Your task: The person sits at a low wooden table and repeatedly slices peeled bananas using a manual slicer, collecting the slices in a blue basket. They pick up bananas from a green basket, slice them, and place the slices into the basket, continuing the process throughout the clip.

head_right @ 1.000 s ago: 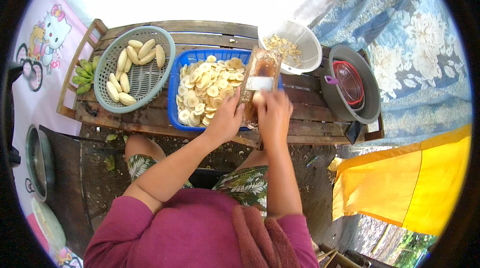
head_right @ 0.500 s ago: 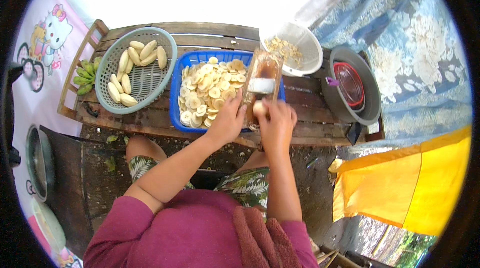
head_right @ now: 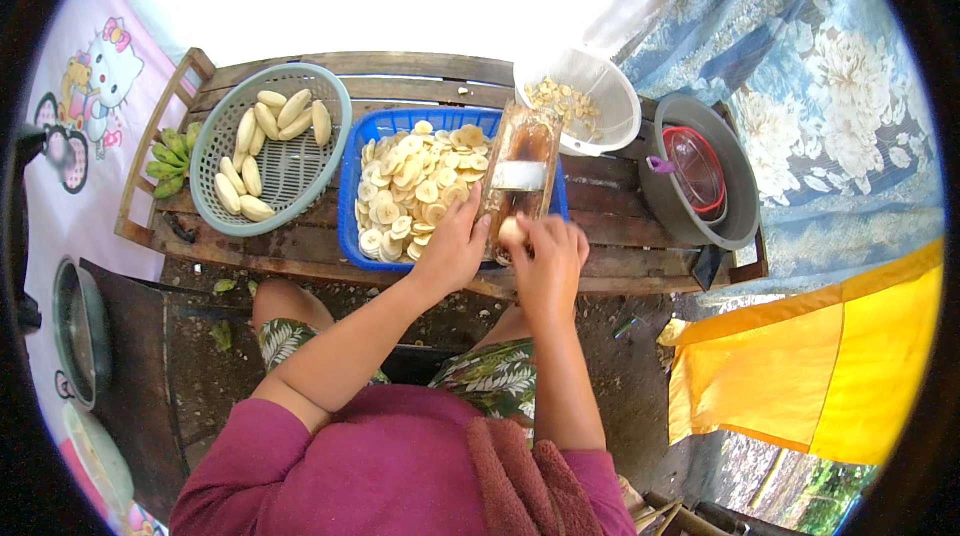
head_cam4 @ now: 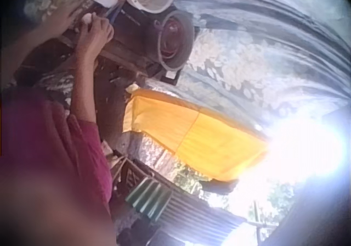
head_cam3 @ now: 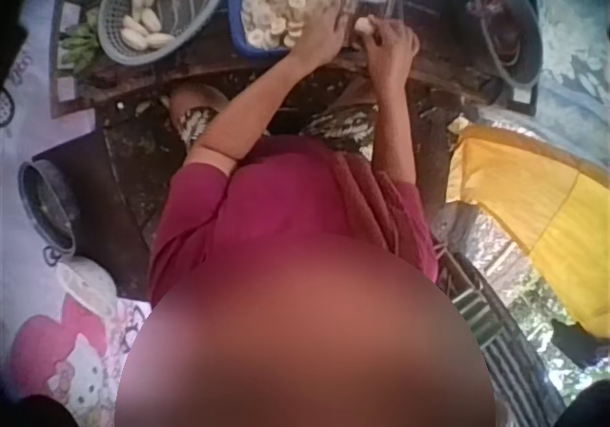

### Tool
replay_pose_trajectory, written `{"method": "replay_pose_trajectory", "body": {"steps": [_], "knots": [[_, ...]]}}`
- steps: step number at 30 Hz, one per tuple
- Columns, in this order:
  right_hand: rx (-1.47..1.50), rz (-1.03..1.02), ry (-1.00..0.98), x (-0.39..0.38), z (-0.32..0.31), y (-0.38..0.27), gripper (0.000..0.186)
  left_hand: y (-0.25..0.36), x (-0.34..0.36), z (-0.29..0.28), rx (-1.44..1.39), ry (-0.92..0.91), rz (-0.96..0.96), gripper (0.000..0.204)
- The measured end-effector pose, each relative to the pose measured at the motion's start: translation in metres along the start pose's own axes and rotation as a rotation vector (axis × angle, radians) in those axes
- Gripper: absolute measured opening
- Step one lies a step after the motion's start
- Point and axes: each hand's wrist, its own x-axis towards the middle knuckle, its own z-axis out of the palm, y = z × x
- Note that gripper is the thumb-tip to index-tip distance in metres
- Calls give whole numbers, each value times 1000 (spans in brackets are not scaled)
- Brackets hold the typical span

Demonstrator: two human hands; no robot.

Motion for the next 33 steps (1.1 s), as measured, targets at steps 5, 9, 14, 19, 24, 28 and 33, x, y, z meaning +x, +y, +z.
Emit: {"method": "replay_pose_trajectory", "body": {"steps": [5,9,14,19,24,28,33], "knots": [[5,32,112,93,52,45,26,3,2,0,-1,1,-22,54],[-1,50,62,89,46,38,25,7,2,-5,28,-8,-6,56],[-7,37,-31,3,-2,-1,25,3,0,-2,-3,2,-10,55],[-24,46,60,62,30,26,24,4,2,-2,-33,-8,-28,55],[-52,63,-132,111,35,43,28,8,2,-5,65,-3,-15,56],[133,59,-203,108,23,48,27,6,2,-2,-18,23,-41,54],[62,-43,-138,62,5,29,25,5,2,-3,-14,7,-39,54]]}}
